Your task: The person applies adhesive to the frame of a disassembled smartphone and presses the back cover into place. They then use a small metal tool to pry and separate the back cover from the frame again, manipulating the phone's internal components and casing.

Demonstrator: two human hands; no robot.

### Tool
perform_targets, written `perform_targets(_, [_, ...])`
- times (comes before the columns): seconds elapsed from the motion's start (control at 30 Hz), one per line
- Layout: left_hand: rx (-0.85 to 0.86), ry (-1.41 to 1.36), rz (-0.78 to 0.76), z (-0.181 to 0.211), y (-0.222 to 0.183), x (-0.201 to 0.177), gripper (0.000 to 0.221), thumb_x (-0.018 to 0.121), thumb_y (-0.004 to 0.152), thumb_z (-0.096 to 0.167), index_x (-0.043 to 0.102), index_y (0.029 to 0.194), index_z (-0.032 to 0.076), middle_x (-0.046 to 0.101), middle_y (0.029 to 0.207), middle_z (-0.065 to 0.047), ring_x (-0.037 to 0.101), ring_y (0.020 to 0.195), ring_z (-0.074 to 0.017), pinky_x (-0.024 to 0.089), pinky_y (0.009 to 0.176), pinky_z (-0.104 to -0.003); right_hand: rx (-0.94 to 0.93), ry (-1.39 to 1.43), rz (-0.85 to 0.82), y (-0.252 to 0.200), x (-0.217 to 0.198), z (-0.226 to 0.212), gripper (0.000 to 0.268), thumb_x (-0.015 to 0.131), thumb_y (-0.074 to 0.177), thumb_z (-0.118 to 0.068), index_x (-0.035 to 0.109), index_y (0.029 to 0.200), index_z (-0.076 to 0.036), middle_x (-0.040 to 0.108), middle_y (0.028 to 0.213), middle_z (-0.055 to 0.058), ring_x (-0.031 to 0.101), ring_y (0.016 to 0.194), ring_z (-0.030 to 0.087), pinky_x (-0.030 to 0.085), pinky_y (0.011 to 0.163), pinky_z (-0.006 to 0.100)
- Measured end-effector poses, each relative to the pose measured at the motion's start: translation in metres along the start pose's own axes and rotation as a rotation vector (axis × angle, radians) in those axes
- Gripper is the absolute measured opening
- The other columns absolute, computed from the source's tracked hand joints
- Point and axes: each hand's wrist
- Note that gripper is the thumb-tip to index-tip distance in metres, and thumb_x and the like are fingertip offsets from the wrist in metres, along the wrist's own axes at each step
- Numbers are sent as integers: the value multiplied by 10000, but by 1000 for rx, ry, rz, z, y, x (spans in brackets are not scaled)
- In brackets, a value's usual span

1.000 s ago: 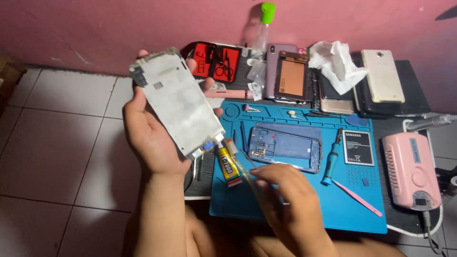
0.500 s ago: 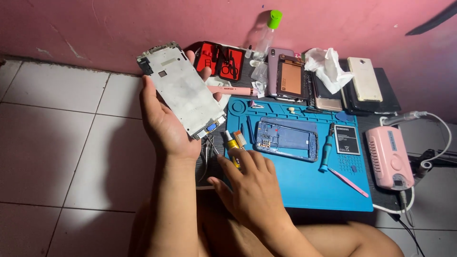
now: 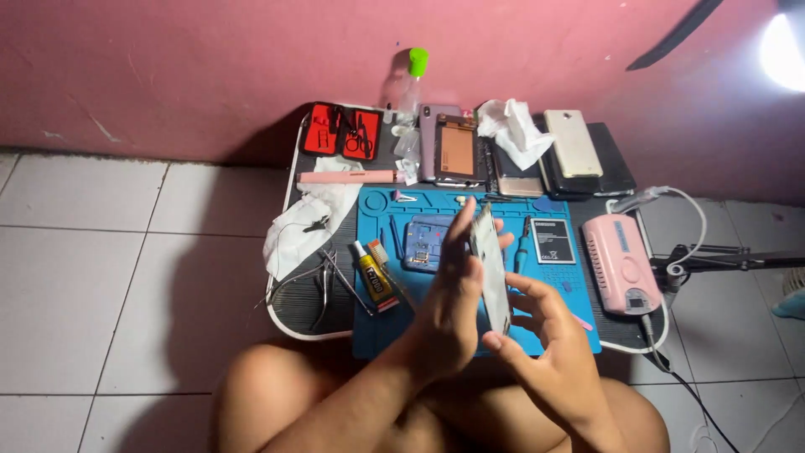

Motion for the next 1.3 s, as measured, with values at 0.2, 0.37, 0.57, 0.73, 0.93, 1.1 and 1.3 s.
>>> perform_targets(0.2, [-25,209,-27,1,-3,17,714,253,1041,290,-72,1579,-47,339,1611,-269,354,1510,-376,272,1232,-471,188,-78,50,-4,-25,-1,758,877,673,-270,625,1378,-151,734,1342,-22,731,1130,118,613,933,281])
perform_targets(0.37, [-20,969,-66,8,28,-37,713,352,1028,390,116,1592,24,498,1508,-231,321,1502,-403,183,1239,-549,53,-275,54,15,-49,38,873,890,656,-359,561,1444,-178,691,1384,-15,676,1195,138,574,940,317])
perform_targets(0.57, [-420,1481,-361,15,46,-89,1081,790,853,342,70,1637,155,412,1585,-107,96,1564,-377,-20,1218,-616,-49,-483,77,26,-59,73,900,881,666,-428,545,1462,-177,665,1397,6,651,1121,234,535,872,365])
perform_targets(0.73, [-508,1465,-409,20,50,-87,1122,866,810,345,122,1644,249,494,1542,-88,133,1562,-347,3,1210,-599,-72,-481,50,23,-66,79,913,889,667,-396,539,1468,-129,653,1407,49,632,1185,235,550,871,358])
perform_targets(0.93, [-327,1449,-347,13,46,-97,1114,914,721,378,264,1613,226,606,1441,36,360,1418,-264,186,1121,-471,-68,-504,64,20,-74,83,923,889,672,-388,526,1478,-121,664,1377,59,627,1154,242,528,884,360])
perform_targets(1.1, [-407,1241,-218,48,43,-85,1061,871,727,302,283,1608,268,576,1410,55,413,1330,-231,198,1164,-425,-115,-480,81,19,-73,84,916,888,674,-368,531,1475,-104,660,1385,72,618,1210,243,512,932,358])
perform_targets(1.3, [-186,1259,-186,72,25,-90,1122,927,673,209,280,1590,217,638,1405,15,558,1270,-277,356,1135,-442,16,-356,98,11,-75,51,935,884,653,-333,523,1500,-173,647,1417,39,616,1265,174,565,960,350])
Point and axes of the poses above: each hand's wrist, its own y-axis towards the middle knuckle, its own x-axis out of the palm, z = x × y
